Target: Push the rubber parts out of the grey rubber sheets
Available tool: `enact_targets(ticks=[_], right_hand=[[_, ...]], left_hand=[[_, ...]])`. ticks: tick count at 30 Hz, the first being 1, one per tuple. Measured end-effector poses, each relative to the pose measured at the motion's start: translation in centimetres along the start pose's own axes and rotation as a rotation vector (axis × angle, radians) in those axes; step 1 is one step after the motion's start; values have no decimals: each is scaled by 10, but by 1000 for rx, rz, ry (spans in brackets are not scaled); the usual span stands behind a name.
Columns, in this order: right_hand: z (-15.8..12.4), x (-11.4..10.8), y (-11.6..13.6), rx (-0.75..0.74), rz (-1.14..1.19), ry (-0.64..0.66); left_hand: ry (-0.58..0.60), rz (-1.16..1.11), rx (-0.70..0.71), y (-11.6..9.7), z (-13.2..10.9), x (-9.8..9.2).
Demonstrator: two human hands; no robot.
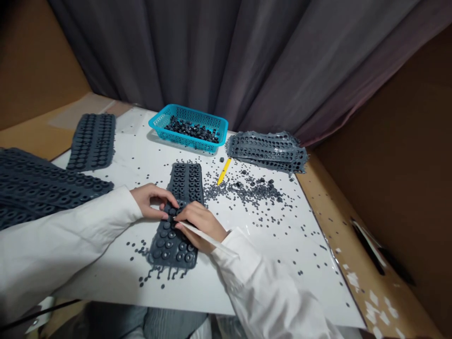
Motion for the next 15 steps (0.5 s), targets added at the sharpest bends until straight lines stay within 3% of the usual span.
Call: enact_targets(ticks=[15], right_hand=[[1,1,2,-48,-43,12]], left_hand=[[9,7,2,2,2,1]])
Point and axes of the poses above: each hand's wrist, its own z-axis towards the middle knuckle, its own x-axis out of the palm, y = z × x, the point moved 10 cm from there along z, towards the middle knuckle, and after that the axes turned 13 degrees about z, right-handed, at the moved point
